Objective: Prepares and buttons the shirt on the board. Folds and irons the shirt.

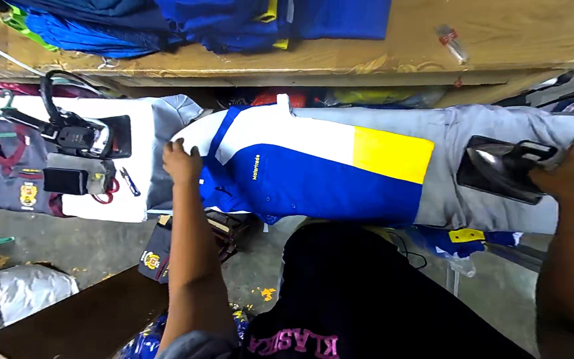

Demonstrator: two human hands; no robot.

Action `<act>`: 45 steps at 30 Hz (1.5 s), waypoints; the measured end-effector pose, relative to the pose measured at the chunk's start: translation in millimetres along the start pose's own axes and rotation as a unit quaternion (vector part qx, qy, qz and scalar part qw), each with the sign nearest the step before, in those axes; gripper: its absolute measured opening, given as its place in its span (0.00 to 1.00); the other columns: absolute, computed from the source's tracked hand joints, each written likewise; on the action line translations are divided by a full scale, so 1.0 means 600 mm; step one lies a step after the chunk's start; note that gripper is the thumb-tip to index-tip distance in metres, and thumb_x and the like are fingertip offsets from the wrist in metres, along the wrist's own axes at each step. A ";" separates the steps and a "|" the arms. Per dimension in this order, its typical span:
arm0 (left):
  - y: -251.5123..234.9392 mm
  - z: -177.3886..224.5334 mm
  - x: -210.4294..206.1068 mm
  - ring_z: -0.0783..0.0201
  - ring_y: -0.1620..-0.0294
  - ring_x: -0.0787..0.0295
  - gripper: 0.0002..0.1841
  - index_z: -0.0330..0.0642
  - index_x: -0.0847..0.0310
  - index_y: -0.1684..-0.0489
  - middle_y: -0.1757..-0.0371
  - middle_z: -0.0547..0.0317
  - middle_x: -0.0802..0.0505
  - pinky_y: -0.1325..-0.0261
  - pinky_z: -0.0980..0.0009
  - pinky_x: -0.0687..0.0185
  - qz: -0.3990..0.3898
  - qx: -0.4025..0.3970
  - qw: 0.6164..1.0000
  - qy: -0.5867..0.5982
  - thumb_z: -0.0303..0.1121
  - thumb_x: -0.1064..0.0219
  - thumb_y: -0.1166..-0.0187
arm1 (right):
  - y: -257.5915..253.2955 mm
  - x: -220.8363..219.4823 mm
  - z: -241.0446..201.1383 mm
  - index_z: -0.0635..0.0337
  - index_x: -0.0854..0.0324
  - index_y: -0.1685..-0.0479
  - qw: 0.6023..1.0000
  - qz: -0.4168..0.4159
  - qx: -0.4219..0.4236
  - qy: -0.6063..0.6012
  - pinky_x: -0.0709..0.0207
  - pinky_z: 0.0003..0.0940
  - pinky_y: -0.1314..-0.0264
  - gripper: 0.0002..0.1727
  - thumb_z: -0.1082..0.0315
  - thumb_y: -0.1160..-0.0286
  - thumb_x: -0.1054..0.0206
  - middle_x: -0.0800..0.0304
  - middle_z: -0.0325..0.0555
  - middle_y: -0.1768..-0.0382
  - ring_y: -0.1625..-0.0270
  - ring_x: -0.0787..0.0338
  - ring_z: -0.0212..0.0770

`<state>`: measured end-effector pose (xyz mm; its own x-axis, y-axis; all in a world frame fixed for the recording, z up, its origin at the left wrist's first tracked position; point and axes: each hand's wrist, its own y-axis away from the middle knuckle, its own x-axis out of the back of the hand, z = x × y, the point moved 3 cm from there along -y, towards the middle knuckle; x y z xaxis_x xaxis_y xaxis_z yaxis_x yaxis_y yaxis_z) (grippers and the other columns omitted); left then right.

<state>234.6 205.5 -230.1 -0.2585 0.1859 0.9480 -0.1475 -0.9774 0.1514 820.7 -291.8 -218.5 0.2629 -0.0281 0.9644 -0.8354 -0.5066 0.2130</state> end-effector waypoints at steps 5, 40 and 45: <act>0.116 -0.063 -0.024 0.25 0.14 0.41 0.33 0.30 0.34 0.17 0.14 0.21 0.36 0.18 0.30 0.42 -0.023 0.100 0.991 0.090 0.44 0.35 0.15 | -0.080 0.025 0.043 0.70 0.29 0.20 0.973 -0.233 0.002 0.002 0.41 0.86 0.29 0.36 0.62 0.25 0.22 0.22 0.86 0.33 0.28 0.26 0.86; 0.128 -0.059 -0.040 0.18 0.19 0.37 0.26 0.25 0.23 0.27 0.23 0.15 0.27 0.20 0.27 0.46 0.058 0.009 0.992 0.110 0.39 0.39 0.14 | 0.121 0.066 -0.351 0.73 0.33 0.26 0.976 -0.150 0.153 -0.024 0.30 0.83 0.51 0.32 0.51 0.11 0.38 0.17 0.85 0.57 0.53 0.16 0.87; -0.029 -0.033 -0.017 0.22 0.19 0.34 0.23 0.26 0.20 0.30 0.25 0.19 0.23 0.20 0.26 0.45 -0.007 -0.075 0.989 0.130 0.37 0.40 0.13 | 0.191 -0.021 -0.555 0.71 0.33 0.25 0.964 -0.186 0.191 -0.013 0.23 0.76 0.51 0.33 0.48 0.11 0.40 0.13 0.77 0.59 0.54 0.11 0.79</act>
<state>221.0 222.4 -247.9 -0.4899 0.2375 0.8388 -0.2882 -0.9522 0.1013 560.8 -62.3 -154.2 0.5258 0.1978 0.8273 -0.4435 -0.7662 0.4651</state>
